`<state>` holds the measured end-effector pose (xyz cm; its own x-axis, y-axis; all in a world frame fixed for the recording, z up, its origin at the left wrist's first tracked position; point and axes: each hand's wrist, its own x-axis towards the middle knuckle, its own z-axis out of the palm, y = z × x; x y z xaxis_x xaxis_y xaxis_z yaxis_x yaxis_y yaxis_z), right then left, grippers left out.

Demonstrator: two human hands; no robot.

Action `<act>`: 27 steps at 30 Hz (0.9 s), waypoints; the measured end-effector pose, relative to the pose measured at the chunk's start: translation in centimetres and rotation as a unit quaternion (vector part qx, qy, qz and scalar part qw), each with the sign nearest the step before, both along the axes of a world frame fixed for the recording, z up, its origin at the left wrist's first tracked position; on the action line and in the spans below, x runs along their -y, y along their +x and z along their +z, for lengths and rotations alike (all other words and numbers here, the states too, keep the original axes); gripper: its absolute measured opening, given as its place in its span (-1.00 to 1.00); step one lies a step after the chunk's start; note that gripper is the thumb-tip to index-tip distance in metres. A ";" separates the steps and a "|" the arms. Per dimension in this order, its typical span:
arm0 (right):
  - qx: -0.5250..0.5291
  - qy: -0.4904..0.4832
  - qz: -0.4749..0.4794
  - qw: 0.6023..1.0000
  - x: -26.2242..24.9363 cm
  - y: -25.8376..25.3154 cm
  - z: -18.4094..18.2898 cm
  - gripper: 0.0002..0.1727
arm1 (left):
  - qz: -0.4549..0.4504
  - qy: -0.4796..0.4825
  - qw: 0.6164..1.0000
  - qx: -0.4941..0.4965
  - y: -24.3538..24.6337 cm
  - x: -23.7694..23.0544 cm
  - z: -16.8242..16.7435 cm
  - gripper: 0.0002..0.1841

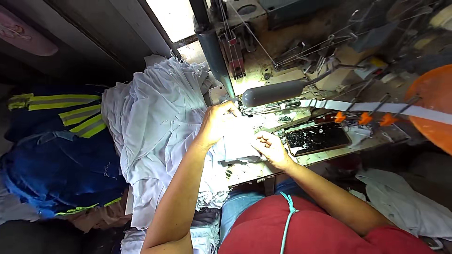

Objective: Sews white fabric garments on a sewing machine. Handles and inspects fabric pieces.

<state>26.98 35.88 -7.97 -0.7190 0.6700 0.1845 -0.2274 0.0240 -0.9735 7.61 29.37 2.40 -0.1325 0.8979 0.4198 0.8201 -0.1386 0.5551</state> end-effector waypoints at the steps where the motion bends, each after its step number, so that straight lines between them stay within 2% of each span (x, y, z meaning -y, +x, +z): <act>1: 0.006 -0.004 0.005 1.000 -0.1 0.1 0.2 -0.96 | 0.014 0.010 0.999 -0.031 0.6 0.4 0.3 -0.90; 5: 0.017 -0.006 0.010 1.000 -0.4 0.1 0.7 -0.89 | 0.058 0.066 0.974 -0.209 3.3 1.6 0.6 -0.85; 8: 0.018 -0.013 0.020 1.000 -0.6 0.3 1.2 -0.90 | 0.024 0.094 0.942 -0.321 5.4 3.1 -1.3 -0.83; 10: 0.011 -0.023 0.026 0.999 -0.7 0.4 1.2 -0.90 | 0.048 0.052 0.948 -0.310 6.5 3.7 -2.9 -0.76; 12: 0.006 -0.033 0.038 0.999 -1.1 0.6 1.1 -0.90 | 0.099 -0.003 0.959 -0.264 6.5 4.0 -3.8 -0.58; 14: 0.006 -0.037 0.040 0.999 -1.5 0.8 1.6 -0.87 | 0.112 -0.002 0.967 -0.229 5.8 3.9 -3.9 -0.50; 18: -0.002 -0.017 -0.012 1.000 -1.5 0.9 1.6 -0.86 | 0.113 0.007 0.962 -0.247 5.6 2.6 -3.3 -0.55; 22: 0.010 0.041 -0.059 0.997 -1.0 0.3 0.8 -0.94 | 0.163 0.025 0.941 -0.295 6.3 1.9 -4.3 -0.57; 25: 0.049 0.146 -0.036 0.987 -0.6 0.6 0.1 -0.80 | 0.190 0.058 0.928 -0.316 7.0 2.4 -5.3 -0.59; 27: 0.072 0.170 -0.010 0.983 -0.2 1.0 -0.4 -0.74 | 0.201 0.075 0.917 -0.335 7.0 2.6 -5.8 -0.60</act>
